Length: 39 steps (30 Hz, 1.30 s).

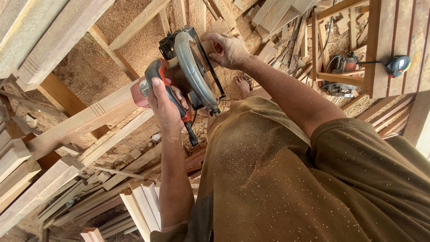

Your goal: The person uses a circular saw to cut wooden planks on a workbench. They repeatedly position planks, cut them, and move the cut pieces aside, working in a cluttered workshop environment.

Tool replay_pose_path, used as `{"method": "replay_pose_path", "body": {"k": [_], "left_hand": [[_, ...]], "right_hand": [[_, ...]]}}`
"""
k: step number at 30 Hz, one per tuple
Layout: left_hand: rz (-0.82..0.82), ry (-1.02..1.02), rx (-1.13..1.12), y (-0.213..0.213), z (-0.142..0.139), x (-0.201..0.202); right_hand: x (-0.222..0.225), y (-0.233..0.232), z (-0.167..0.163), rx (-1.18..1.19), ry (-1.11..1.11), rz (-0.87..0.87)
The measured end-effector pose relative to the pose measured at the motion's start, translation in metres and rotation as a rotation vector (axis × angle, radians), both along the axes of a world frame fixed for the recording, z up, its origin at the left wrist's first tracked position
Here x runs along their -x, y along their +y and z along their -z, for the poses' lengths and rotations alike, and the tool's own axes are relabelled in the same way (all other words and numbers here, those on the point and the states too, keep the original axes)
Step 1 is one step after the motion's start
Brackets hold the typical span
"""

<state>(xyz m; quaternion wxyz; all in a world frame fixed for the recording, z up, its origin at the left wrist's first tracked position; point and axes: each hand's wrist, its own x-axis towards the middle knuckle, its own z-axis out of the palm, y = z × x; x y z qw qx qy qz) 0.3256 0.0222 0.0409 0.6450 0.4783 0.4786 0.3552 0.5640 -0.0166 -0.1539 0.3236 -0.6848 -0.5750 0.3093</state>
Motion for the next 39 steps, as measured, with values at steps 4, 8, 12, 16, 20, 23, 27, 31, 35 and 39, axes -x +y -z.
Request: {"method": "replay_pose_path", "body": {"k": [4, 8, 12, 16, 20, 23, 27, 31, 35, 39], "left_hand": [[-0.006, -0.018, 0.000, 0.003, 0.000, -0.002], [-0.013, 0.003, 0.026, 0.006, -0.002, -0.004], [-0.015, 0.001, 0.029, 0.009, -0.003, -0.006], [-0.032, 0.018, 0.025, 0.013, -0.001, -0.010], [-0.016, -0.007, 0.023, 0.016, -0.001, -0.014], [-0.017, -0.001, 0.019, 0.018, -0.002, -0.016], [-0.021, 0.031, -0.018, 0.022, -0.002, -0.021], [-0.021, 0.036, -0.028, 0.029, -0.002, -0.028], [-0.045, 0.030, 0.012, 0.035, -0.005, -0.034], [-0.047, 0.027, 0.025, 0.049, -0.008, -0.042]], "right_hand": [[-0.001, 0.000, -0.001, -0.002, 0.045, 0.005], [-0.002, -0.002, -0.003, -0.041, 0.004, 0.013], [-0.002, -0.002, -0.006, -0.020, 0.059, 0.008], [-0.004, -0.002, -0.007, 0.045, 0.006, -0.003], [-0.007, -0.002, -0.006, 0.042, 0.016, 0.000], [-0.008, -0.002, -0.006, 0.050, 0.012, 0.003], [-0.010, -0.003, -0.010, 0.011, -0.011, -0.013], [-0.013, -0.004, -0.016, 0.064, 0.016, 0.003], [-0.015, -0.005, -0.016, 0.087, 0.083, 0.006], [-0.016, -0.003, -0.003, 0.008, 0.019, 0.000]]}}
